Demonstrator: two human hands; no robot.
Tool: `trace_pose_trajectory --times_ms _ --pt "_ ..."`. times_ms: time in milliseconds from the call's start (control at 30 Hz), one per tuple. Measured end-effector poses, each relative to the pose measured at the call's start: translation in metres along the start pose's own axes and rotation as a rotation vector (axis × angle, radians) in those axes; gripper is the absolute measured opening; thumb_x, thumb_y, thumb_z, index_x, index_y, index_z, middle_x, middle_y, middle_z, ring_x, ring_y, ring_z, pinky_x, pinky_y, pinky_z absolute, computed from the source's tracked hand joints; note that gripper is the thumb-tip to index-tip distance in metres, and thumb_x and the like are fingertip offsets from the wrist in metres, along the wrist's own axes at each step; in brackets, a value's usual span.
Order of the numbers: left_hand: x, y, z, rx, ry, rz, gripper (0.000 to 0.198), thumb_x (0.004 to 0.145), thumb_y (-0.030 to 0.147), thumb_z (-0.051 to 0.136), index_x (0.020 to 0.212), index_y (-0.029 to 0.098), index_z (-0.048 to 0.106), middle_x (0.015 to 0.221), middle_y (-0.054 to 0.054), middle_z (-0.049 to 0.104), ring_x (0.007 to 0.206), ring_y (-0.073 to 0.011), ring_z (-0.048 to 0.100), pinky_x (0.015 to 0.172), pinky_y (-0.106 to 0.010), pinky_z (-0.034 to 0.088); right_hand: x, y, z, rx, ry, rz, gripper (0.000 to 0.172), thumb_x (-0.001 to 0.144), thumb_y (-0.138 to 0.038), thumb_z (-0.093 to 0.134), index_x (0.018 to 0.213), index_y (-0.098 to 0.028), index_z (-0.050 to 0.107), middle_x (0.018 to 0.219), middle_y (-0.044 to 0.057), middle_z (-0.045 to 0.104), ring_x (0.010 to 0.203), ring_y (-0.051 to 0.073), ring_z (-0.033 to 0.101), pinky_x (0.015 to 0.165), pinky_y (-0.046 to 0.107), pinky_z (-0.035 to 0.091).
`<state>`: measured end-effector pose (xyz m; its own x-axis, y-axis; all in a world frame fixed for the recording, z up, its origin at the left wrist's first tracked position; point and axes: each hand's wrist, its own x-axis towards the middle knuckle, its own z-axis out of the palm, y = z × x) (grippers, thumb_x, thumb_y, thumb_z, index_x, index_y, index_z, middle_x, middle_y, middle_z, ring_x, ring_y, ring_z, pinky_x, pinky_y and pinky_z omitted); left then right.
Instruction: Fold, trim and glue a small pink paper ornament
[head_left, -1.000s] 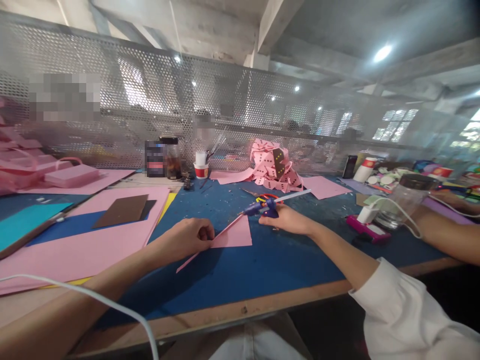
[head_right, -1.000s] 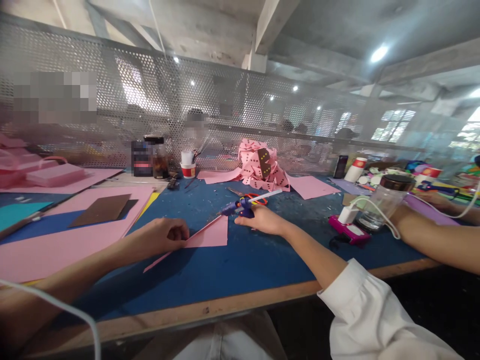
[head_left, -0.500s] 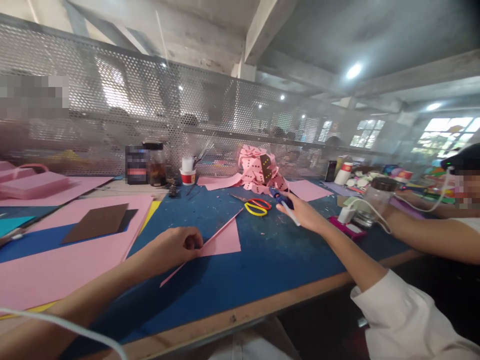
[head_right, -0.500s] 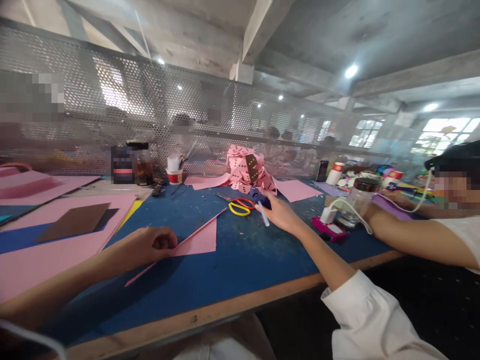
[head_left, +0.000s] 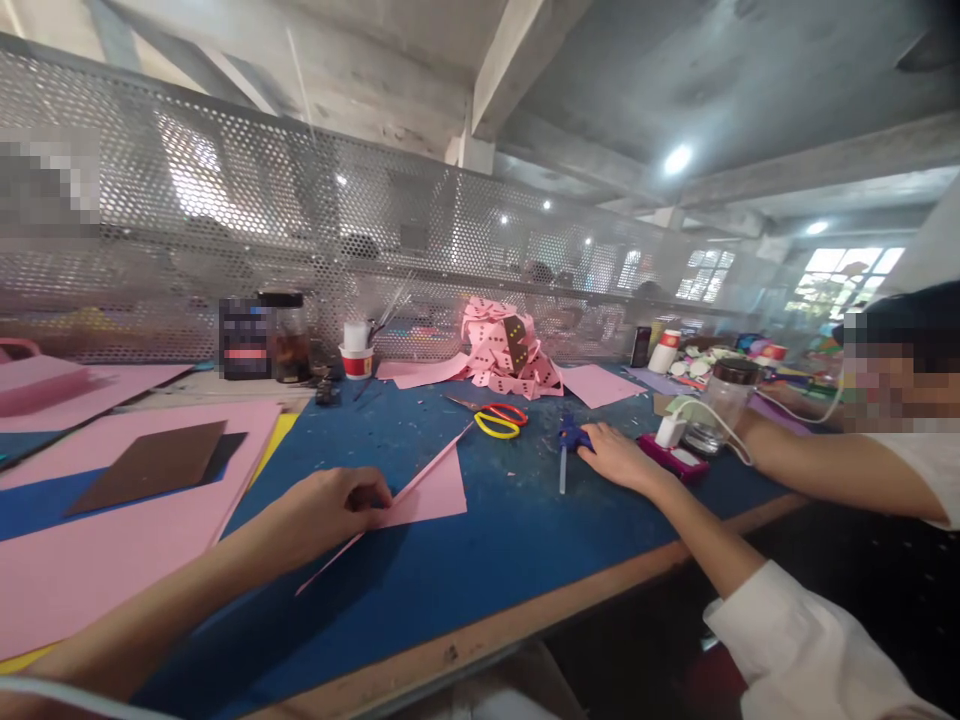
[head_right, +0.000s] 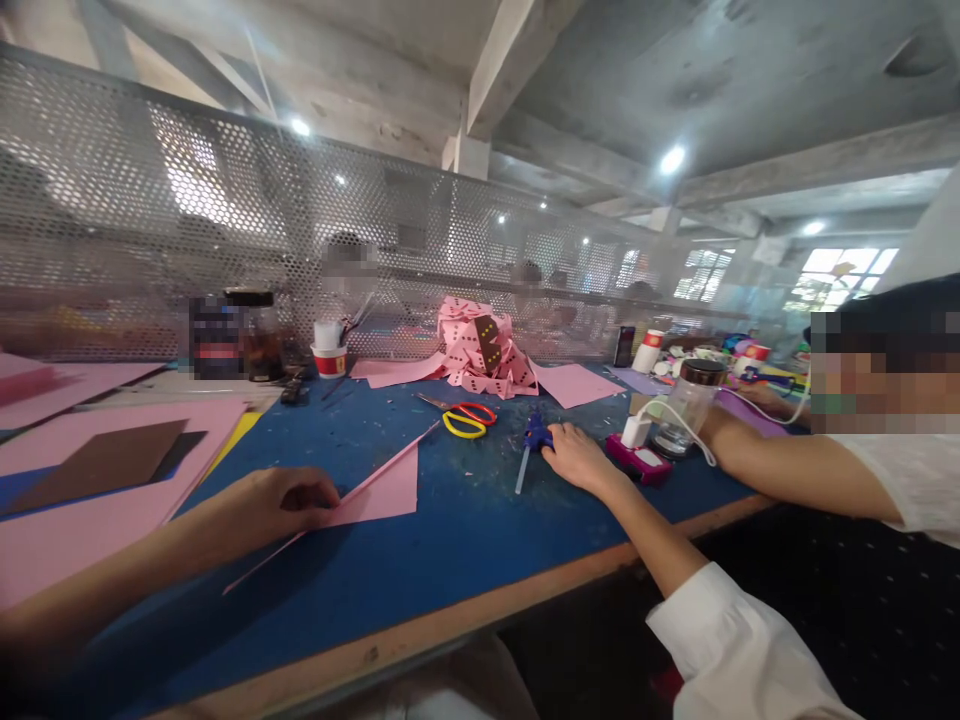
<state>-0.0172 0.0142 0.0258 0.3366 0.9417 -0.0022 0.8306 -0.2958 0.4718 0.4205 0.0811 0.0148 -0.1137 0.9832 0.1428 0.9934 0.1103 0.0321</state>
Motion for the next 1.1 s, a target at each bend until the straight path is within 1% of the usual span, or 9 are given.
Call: trace_pose_trajectory --times_ms 133,267,333,433,533,600,667,800,1100 --pt "0.0 0.0 0.001 -0.015 0.016 0.022 0.021 0.078 0.035 0.056 0.089 0.027 0.072 0.076 0.001 0.068 0.072 -0.0191 0.062 0.061 -0.026 0.038 -0.008 -0.002 -0.006 -0.142 -0.017 0.012 0.047 0.096 -0.041 0.042 0.131 -0.013 0.055 0.122 0.02 0.056 0.116 0.035 0.053 0.094 0.045 0.041" --pt "-0.001 0.003 0.0 -0.02 0.036 0.015 0.02 0.076 0.034 0.058 0.086 0.026 0.073 0.077 0.001 0.069 0.072 -0.0183 0.063 0.061 -0.025 0.039 -0.029 -0.029 -0.033 -0.264 0.186 -0.051 0.044 0.096 -0.039 0.047 0.13 -0.013 0.056 0.119 0.018 0.059 0.113 0.036 0.053 0.092 0.051 0.041" --pt "-0.001 0.003 0.0 -0.011 0.047 0.023 0.019 0.076 0.033 0.058 0.085 0.026 0.074 0.076 0.001 0.07 0.071 -0.018 0.063 0.061 -0.025 0.04 -0.039 -0.057 -0.051 -0.146 0.242 -0.23 0.037 0.099 -0.035 0.042 0.126 -0.018 0.059 0.119 0.014 0.061 0.11 0.029 0.055 0.093 0.045 0.042" --pt "-0.001 0.003 0.001 0.013 0.063 0.049 0.019 0.076 0.03 0.057 0.084 0.027 0.074 0.077 0.001 0.071 0.072 -0.0176 0.063 0.062 -0.025 0.04 -0.038 -0.109 -0.069 0.067 0.263 -0.62 0.032 0.101 -0.027 0.039 0.124 -0.023 0.061 0.121 0.008 0.061 0.112 0.022 0.054 0.1 0.039 0.04" --pt "-0.001 0.003 0.002 0.025 0.069 0.062 0.02 0.075 0.028 0.057 0.084 0.026 0.074 0.076 0.001 0.071 0.071 -0.0172 0.064 0.061 -0.024 0.04 -0.019 -0.155 -0.064 0.173 0.256 -0.914 0.032 0.099 -0.016 0.041 0.123 -0.023 0.062 0.12 0.006 0.062 0.111 0.018 0.054 0.101 0.035 0.04" --pt "-0.002 0.004 0.002 0.017 0.07 0.067 0.02 0.075 0.027 0.056 0.085 0.026 0.074 0.076 0.001 0.071 0.071 -0.0169 0.064 0.061 -0.024 0.04 -0.003 -0.173 -0.052 0.19 0.24 -0.968 0.032 0.096 -0.009 0.042 0.118 -0.019 0.065 0.116 0.007 0.063 0.108 0.018 0.055 0.097 0.034 0.042" --pt "-0.002 0.005 0.002 0.008 0.076 0.073 0.02 0.075 0.027 0.056 0.084 0.026 0.074 0.076 0.001 0.071 0.07 -0.0166 0.064 0.061 -0.024 0.04 0.009 -0.181 -0.038 0.188 0.235 -0.963 0.029 0.094 -0.008 0.046 0.111 -0.017 0.067 0.112 0.008 0.065 0.105 0.019 0.056 0.093 0.034 0.044" --pt "-0.002 0.005 0.003 0.02 0.096 0.073 0.019 0.075 0.029 0.057 0.082 0.026 0.074 0.074 0.001 0.071 0.069 -0.0168 0.063 0.059 -0.024 0.039 0.017 -0.178 -0.022 0.192 0.218 -0.954 0.029 0.094 -0.007 0.046 0.109 -0.017 0.068 0.109 0.007 0.065 0.102 0.018 0.057 0.091 0.032 0.044" --pt "-0.002 0.006 0.003 0.049 0.09 0.071 0.02 0.075 0.029 0.057 0.084 0.027 0.074 0.072 0.002 0.069 0.066 -0.015 0.061 0.058 -0.023 0.038 0.02 -0.175 -0.014 0.195 0.208 -0.977 0.031 0.092 -0.004 0.047 0.109 -0.018 0.069 0.108 0.007 0.067 0.1 0.017 0.056 0.092 0.032 0.042"
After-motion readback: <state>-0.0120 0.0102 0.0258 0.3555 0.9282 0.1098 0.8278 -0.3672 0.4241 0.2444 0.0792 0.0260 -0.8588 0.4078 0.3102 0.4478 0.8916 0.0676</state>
